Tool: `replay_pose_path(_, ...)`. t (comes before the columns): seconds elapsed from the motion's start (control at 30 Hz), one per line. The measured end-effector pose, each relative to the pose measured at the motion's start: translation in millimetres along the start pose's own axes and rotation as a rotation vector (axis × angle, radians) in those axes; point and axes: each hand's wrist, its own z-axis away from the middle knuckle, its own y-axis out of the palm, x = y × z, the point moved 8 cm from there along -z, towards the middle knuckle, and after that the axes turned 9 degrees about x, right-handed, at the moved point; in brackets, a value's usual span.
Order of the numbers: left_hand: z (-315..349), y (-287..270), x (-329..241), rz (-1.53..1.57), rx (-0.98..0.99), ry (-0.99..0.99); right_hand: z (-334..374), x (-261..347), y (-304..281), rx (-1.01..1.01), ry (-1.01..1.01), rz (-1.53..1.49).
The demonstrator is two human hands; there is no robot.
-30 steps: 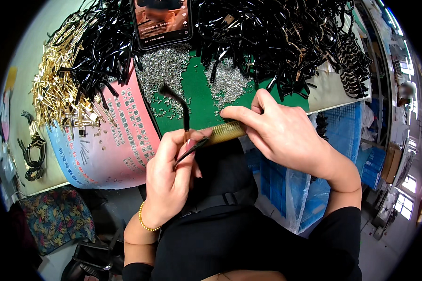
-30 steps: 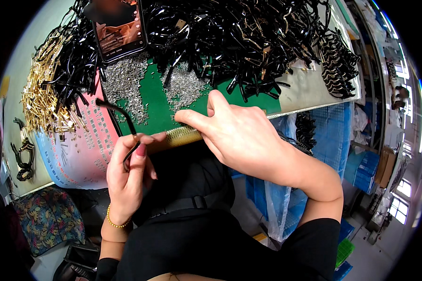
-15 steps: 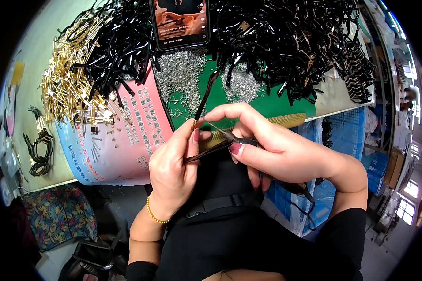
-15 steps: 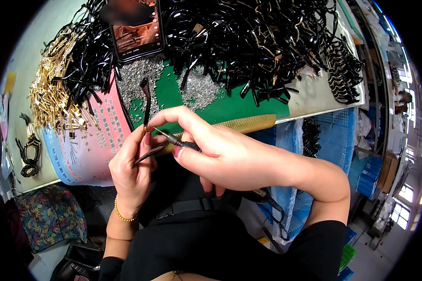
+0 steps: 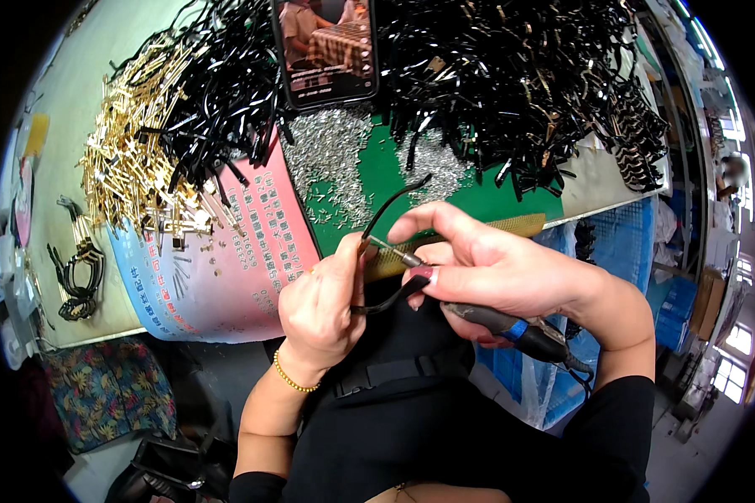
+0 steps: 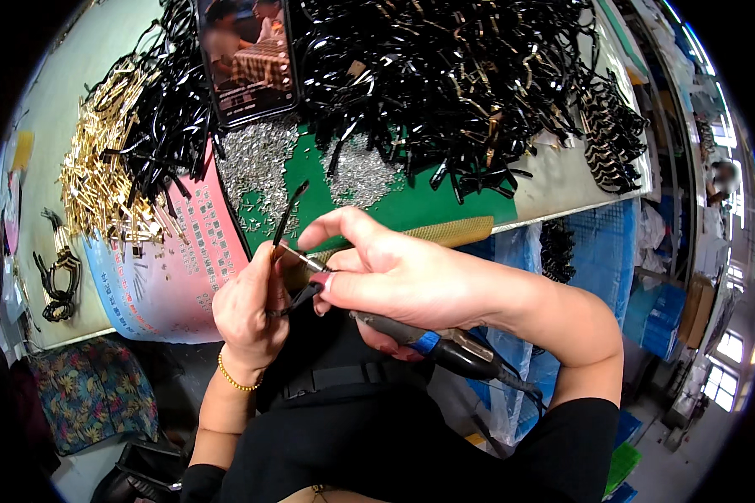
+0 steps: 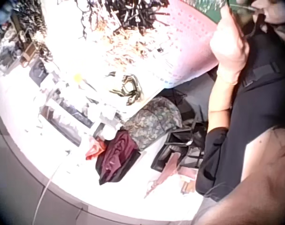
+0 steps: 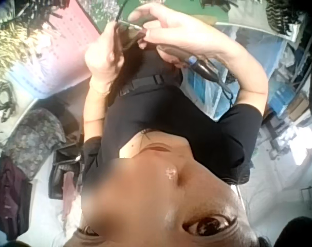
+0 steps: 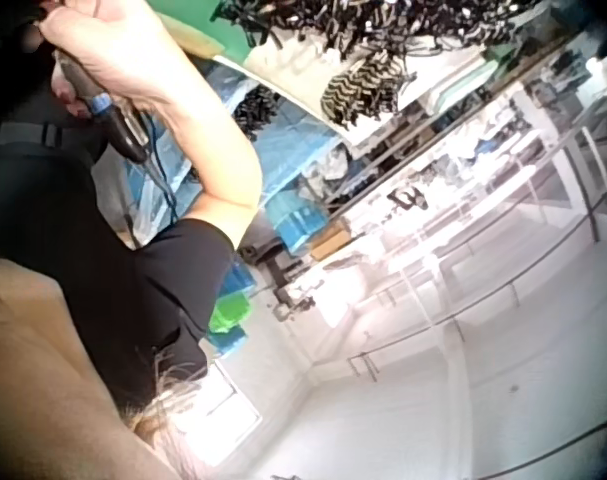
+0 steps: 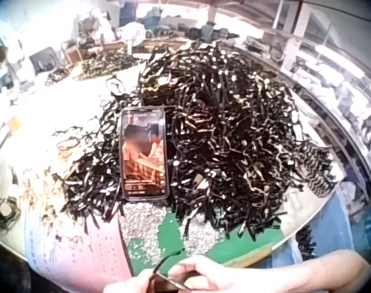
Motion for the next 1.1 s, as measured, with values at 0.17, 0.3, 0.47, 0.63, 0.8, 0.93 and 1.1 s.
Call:
replay_pose_path(0.17,-4.5,1.8,1.2,0.038,-0.010,-0.025,5.9,7.7,0.5,-0.333,-0.250,1.070)
replay_pose_path(0.3,18.2,-27.5,44.0,0.302,-0.188,-0.246,49.4,27.0,12.5,-0.479,-0.379,1.333)
replay_pose_path(0.47,47.1,-64.2,111.1,0.516,-0.461,-0.495,203.3,108.6,-117.7,-1.574,-0.602,1.121)
replay_pose_path(0.63,28.8,-53.3,98.4,0.424,-0.455,-0.392,243.8,124.1,-206.6,-1.522,-0.470,0.869)
replay_pose_path(0.8,26.4,-53.4,98.3,0.429,-0.454,-0.404,236.3,134.8,-233.3,-1.295,-0.438,0.784)
replay_pose_path(0.93,32.8,-56.5,97.3,0.406,-0.438,-0.372,243.8,136.7,-228.7,-1.382,-0.476,0.762)
replay_pose_path(1.1,27.0,-39.6,92.1,0.479,-0.417,-0.362,286.8,119.7,-203.1,-1.848,-0.362,1.284)
